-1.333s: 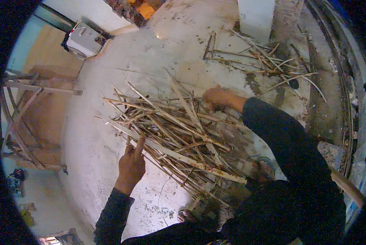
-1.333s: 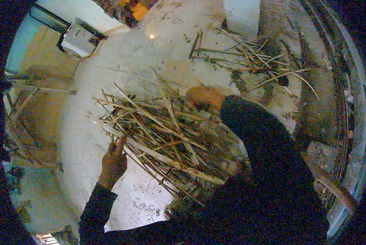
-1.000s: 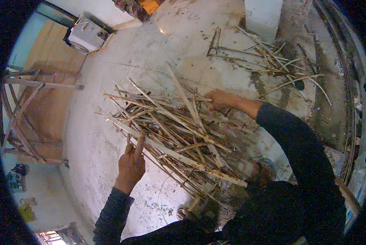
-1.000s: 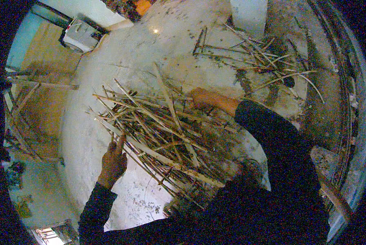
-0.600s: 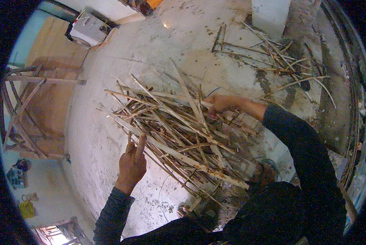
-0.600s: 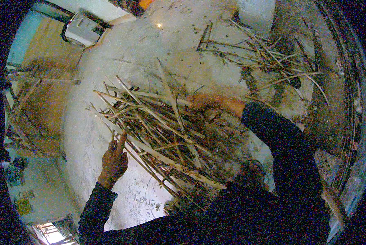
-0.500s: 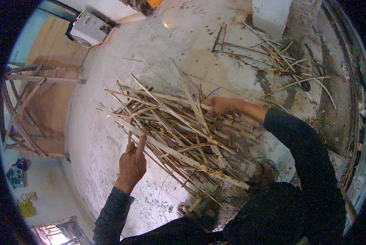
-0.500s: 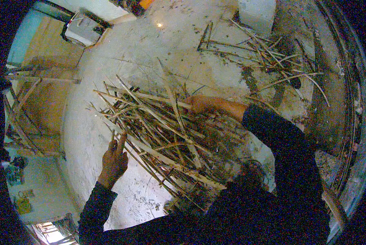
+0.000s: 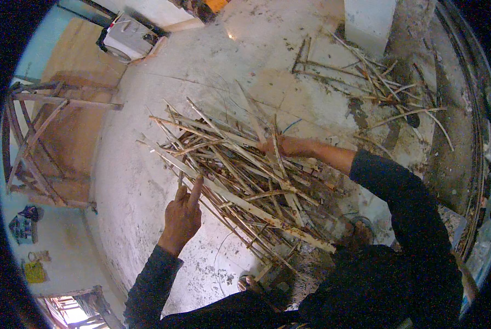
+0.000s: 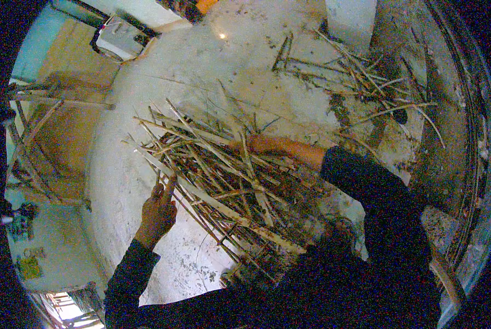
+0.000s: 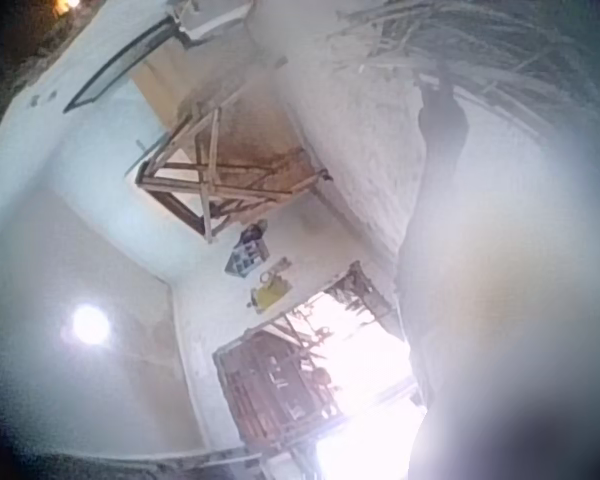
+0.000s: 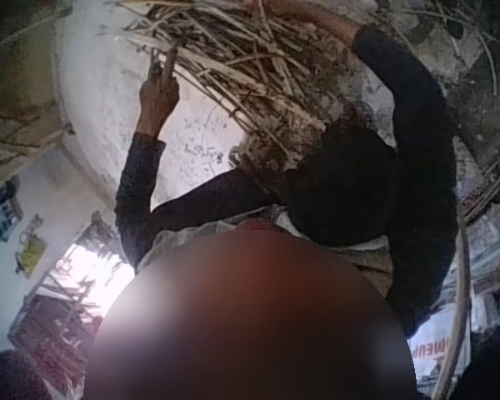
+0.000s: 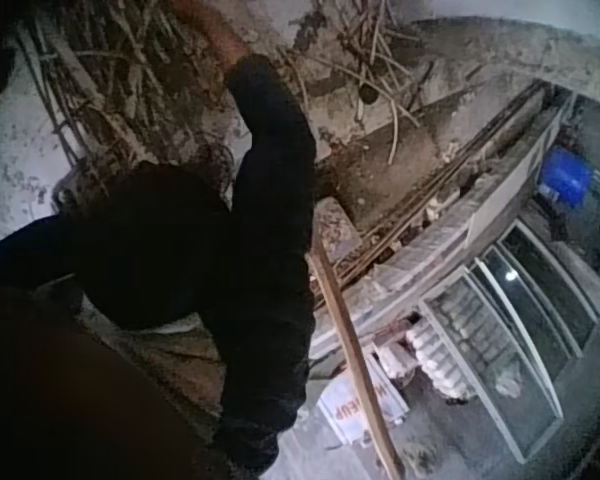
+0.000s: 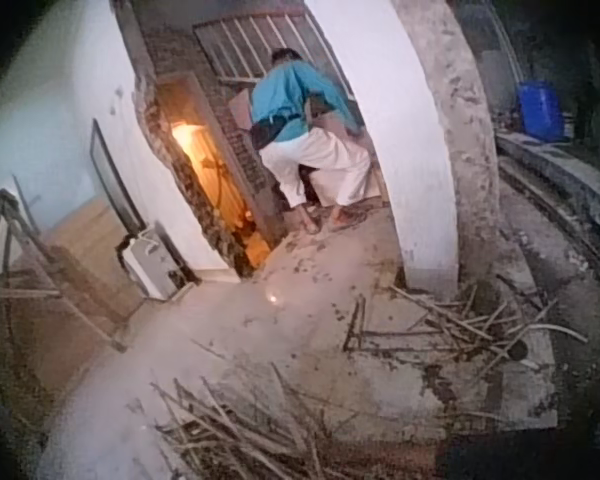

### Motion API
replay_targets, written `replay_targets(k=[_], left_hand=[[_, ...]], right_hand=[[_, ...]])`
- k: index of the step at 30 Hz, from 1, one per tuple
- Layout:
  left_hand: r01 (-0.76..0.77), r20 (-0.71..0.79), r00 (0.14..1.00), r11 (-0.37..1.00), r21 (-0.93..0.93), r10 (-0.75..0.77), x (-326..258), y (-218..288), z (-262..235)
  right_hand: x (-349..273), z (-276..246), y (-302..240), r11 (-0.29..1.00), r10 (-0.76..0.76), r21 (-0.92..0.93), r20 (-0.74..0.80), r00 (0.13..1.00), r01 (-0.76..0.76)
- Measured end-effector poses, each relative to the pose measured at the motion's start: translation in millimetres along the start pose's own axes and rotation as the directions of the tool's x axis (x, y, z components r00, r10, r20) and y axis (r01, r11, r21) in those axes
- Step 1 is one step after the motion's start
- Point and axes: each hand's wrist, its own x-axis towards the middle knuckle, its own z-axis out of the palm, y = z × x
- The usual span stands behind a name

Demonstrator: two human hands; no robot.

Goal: The person sits on the floor and weaves thin bamboo strips into a flat rectangular frame. They repeatedly pick up strips, interlace them through the existing structure, and adjust the alignment by hand.

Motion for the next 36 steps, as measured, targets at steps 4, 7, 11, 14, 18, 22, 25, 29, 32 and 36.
replay_targets(k=[4, 7, 11, 14, 18, 22, 25, 29, 32, 36], left_hand=[[-0.066, -0.102, 0.992, 0.995, 0.071, 0.073, 3, 0, 0], [-0.044, -0.061, 0.997, 0.998, 0.050, 0.047, 0, 1, -1], [-0.121, -0.180, 0.974, 0.989, 0.090, 0.135, -3, 3, -2], [-0.099, -0.149, 0.983, 0.993, 0.065, 0.107, -3, 3, -5], [-0.062, -0.096, 0.993, 0.998, 0.016, 0.063, -3, 4, -8], [0.007, 0.014, 1.000, 1.000, 0.000, -0.007, -4, 8, -16], [0.013, 0.070, 0.998, 0.995, -0.095, -0.006, -2, 11, -35], [0.012, 0.209, 0.978, 0.993, -0.121, 0.014, 12, 15, -81], [-0.166, -0.003, 0.986, 0.979, -0.122, 0.167, 56, 31, -92], [-0.526, -0.245, 0.836, 0.844, -0.104, 0.491, 165, 38, -62]], right_hand=[[0, 11, -15, 0.999, -0.031, 0.024, -0.003, 1.000, 0.031], [-4, 20, -16, 0.995, -0.072, 0.065, -0.009, 0.997, 0.072], [-7, 26, -14, 0.991, -0.097, 0.093, -0.005, 0.995, 0.097], [-7, 26, -15, 0.990, -0.101, 0.101, 0.014, 0.995, 0.099], [-8, 25, -16, 0.989, -0.103, 0.110, 0.035, 0.994, 0.099], [-7, 24, -15, 0.988, -0.107, 0.115, 0.056, 0.993, 0.100], [-6, 24, -13, 0.988, -0.106, 0.122, 0.068, 0.992, 0.097], [-7, 25, -11, 0.988, -0.100, 0.126, 0.078, 0.992, 0.090], [-9, 25, -9, 0.989, -0.093, 0.119, 0.083, 0.992, 0.083], [-12, 22, -6, 0.992, -0.088, 0.100, 0.077, 0.993, 0.080]])
